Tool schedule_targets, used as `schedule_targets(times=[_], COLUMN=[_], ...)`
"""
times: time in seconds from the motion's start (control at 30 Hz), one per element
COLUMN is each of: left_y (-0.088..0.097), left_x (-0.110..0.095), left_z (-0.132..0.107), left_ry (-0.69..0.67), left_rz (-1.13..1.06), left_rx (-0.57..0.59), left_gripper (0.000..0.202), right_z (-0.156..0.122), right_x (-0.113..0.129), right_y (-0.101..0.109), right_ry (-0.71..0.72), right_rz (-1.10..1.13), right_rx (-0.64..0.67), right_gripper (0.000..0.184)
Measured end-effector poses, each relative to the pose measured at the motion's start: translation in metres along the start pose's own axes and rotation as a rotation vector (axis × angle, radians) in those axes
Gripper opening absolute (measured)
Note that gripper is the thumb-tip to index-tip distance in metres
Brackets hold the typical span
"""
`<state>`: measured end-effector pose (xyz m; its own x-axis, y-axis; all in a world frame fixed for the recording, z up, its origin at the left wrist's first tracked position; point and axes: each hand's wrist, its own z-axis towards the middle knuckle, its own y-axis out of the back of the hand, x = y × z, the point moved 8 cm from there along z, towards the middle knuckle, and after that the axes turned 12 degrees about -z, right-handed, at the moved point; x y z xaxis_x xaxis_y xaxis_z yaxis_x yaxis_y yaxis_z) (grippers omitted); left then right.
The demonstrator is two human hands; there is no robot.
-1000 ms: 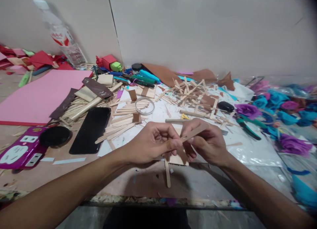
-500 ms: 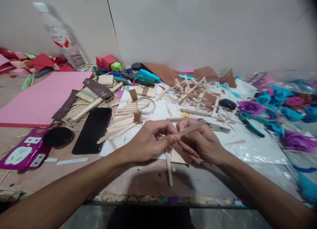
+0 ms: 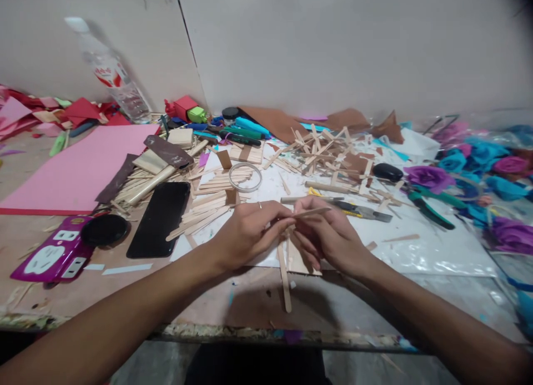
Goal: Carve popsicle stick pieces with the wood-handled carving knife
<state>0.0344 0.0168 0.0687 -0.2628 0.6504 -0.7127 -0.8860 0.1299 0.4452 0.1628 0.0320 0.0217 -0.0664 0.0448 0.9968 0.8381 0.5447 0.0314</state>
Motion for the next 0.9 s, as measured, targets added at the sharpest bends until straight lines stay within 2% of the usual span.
schedule_targets(times=[0.1, 0.17, 0.23, 0.37, 0.57, 0.67, 0.9], left_y=[0.001, 0.001, -0.001, -0.009, -0.024, -0.032, -0.028], left_x=[-0.001, 0.004, 0.012, 0.024, 0.029, 0.028, 0.016], left_z=[0.002, 0.004, 0.004, 0.001, -0.004, -0.007, -0.008], left_ry=[-0.007, 0.07, 0.208, 0.473, 0.676, 0.695, 0.607], left_rz=[-0.009, -0.135, -0.323, -0.611, -0.921, -0.987, -0.856], left_rx=[0.015, 0.021, 0.025, 0.003, -0.002, 0.023, -0.013], left_gripper=[0.017, 0.021, 0.026, 0.04, 0.05, 0.05, 0.039], right_z=[-0.002, -0.007, -0.01, -0.01, -0.019, -0.022, -0.023], right_x=[0.022, 0.037, 0.045, 0.046, 0.054, 0.053, 0.054], right_y=[0.015, 0.019, 0.02, 0.02, 0.018, 0.016, 0.017], right_ry=[0.238, 0.415, 0.518, 0.553, 0.73, 0.719, 0.712], right_rz=[-0.324, -0.531, -0.649, -0.682, -0.822, -0.845, -0.778], right_rx=[-0.117, -0.18, -0.216, -0.236, -0.351, -0.396, -0.402], right_gripper=[0.02, 0.018, 0.015, 0.012, 0.017, 0.02, 0.02])
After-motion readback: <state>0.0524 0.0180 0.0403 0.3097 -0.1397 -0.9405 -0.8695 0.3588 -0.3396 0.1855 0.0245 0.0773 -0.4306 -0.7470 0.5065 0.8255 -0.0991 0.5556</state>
